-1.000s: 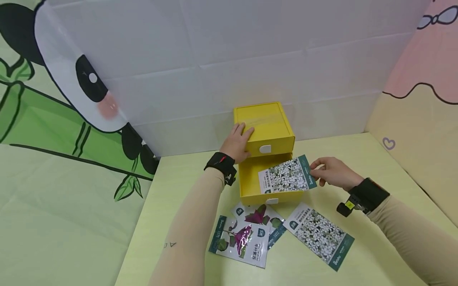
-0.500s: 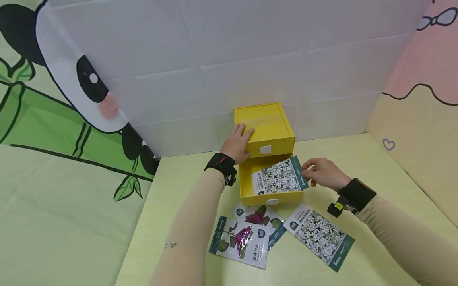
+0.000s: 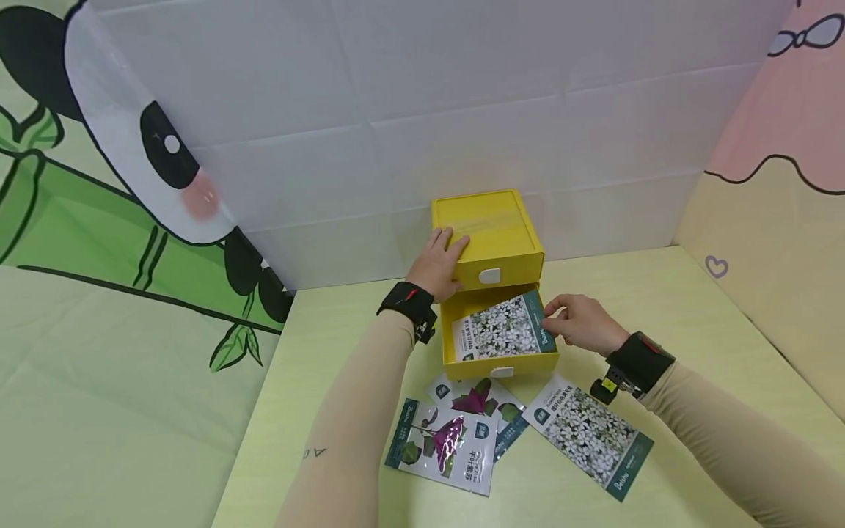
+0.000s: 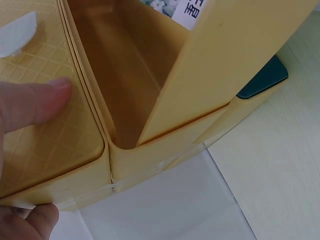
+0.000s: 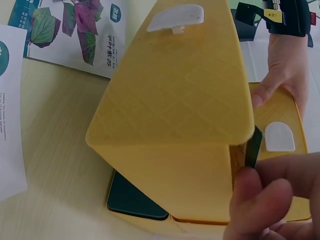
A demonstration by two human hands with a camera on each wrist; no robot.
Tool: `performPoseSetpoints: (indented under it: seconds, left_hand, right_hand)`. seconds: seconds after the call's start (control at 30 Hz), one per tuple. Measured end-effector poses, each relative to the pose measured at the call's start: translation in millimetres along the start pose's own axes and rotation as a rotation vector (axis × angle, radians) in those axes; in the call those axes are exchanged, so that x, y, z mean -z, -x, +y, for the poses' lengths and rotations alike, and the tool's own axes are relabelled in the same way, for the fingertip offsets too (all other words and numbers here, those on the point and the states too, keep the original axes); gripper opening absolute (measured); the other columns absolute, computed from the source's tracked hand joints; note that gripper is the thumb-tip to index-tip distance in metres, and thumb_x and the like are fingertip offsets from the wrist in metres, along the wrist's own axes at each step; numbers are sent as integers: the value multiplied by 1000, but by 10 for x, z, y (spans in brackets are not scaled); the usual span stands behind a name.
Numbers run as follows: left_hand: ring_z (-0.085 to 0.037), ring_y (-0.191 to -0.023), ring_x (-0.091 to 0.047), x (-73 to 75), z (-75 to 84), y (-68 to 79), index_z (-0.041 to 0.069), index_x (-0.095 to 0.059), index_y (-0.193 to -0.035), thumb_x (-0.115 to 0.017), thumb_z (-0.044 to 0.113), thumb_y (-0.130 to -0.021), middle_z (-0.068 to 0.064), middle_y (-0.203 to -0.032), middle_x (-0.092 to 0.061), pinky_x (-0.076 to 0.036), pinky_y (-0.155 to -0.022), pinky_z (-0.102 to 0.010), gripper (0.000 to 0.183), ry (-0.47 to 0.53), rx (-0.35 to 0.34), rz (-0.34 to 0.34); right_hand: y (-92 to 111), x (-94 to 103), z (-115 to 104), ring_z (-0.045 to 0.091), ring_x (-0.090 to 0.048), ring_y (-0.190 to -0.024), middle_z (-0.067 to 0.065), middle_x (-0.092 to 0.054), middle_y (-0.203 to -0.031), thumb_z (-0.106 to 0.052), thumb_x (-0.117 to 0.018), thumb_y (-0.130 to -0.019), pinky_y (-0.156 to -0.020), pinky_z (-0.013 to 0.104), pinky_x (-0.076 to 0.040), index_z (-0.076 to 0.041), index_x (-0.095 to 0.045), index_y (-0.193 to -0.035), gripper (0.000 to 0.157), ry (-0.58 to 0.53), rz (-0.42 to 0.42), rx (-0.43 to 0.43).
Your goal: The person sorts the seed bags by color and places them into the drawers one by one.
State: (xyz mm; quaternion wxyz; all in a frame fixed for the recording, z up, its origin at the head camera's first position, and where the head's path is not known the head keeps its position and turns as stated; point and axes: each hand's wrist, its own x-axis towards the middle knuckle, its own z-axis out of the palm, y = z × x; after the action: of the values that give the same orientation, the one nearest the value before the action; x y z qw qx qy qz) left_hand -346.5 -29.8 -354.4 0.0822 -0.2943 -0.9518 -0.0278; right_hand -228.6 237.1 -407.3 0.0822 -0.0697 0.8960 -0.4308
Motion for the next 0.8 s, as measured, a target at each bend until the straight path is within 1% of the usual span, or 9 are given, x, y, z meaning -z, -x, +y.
performPoseSetpoints:
  seconds: [0.2, 0.33, 0.47, 0.67, 0.8]
  left_hand:
    - [-34, -144, -14, -14, -6, -3, 17, -30, -152, -80, 33, -79, -16, -156, -21, -24, -116, -40, 90, -1, 1, 5]
    - [-34, -145, -13, -16, -6, 0, 18, -30, -152, -80, 32, -80, -16, -156, -21, -25, -116, -40, 89, 4, 2, 0]
    - [-33, -145, -11, -6, -2, 8, 18, -29, -153, -79, 32, -81, -16, -157, -19, -24, -116, -40, 89, 12, 4, -12]
    - [-33, -145, -12, 2, 6, 13, 18, -29, -152, -80, 32, -80, -15, -157, -20, -24, -116, -39, 89, -2, 6, -9]
    - [-33, -145, -12, 5, 12, 11, 18, -31, -152, -81, 32, -79, -15, -157, -21, -23, -117, -39, 90, 3, 13, 0]
  right_hand:
    - [-5, -47, -24, 22, -53, -62, 10, -61, -77, -20, -62, -93, -54, 30, -46, 1, -61, -109, 26, 36, 17, 15]
    - [-13, -83, -23, 21, -49, -64, 9, -58, -75, -20, -62, -94, -52, 29, -41, 1, -63, -108, 26, 64, 32, 36]
    - [-16, -108, -19, 21, -47, -61, 8, -54, -72, -19, -63, -94, -49, 29, -37, 2, -64, -107, 25, 87, 48, 50]
    - [-15, -117, -41, 20, -47, -59, 6, -54, -70, -19, -66, -91, -48, 29, -38, -2, -65, -98, 19, 131, 98, 81]
    - [-14, -122, -41, 20, -48, -59, 6, -54, -69, -20, -67, -90, -49, 29, -40, -5, -65, -94, 16, 145, 122, 79]
